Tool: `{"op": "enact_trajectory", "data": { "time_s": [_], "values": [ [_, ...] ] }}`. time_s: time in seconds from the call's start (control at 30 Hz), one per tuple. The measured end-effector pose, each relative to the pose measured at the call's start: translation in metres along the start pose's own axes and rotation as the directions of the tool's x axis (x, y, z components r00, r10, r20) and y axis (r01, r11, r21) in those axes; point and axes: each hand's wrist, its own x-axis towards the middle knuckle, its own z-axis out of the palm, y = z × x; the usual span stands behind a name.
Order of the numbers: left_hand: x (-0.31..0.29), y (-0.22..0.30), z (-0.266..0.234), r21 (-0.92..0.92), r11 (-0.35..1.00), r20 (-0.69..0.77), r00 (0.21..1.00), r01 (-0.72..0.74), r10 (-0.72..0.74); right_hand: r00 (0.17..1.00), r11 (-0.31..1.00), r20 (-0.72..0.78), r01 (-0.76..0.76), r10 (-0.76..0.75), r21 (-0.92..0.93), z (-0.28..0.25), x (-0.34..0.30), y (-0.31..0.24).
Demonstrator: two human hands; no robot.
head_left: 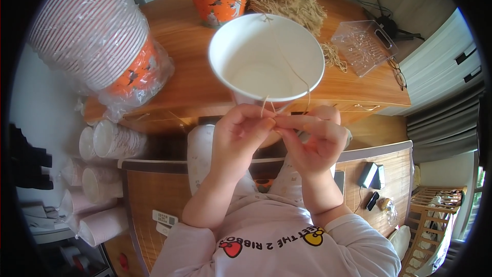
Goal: Threading twine handles through pre-drilled holes in the rims of paper buckets for packaging.
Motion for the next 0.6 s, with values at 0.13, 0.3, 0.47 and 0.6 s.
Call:
{"op": "enact_trajectory", "data": {
  "time_s": [0.13,0.3,0.47,0.6],
  "values": [
    [-0.002,0.004,0.0,0.182,0.981,-0.036,0.997,-0.064,0.071,0.998,1.0,0.052,0.024,-0.023,-0.017,-0.001,0.007,-0.001],
    [-0.002,0.008,0.003,0.405,0.895,-0.124,0.959,-0.187,0.256,0.998,0.999,0.024,0.055,-0.055,0.003,0.004,0.016,-0.002],
    [0.003,0.011,-0.003,0.684,0.643,-0.043,0.861,-0.344,0.507,0.99,0.99,0.025,0.142,-0.142,-0.012,0.008,0.031,-0.005],
    [0.005,0.011,-0.007,0.759,0.514,0.02,0.804,-0.399,0.594,0.995,0.994,0.044,0.093,-0.09,-0.062,0.012,0.036,-0.012]
  ]
}}
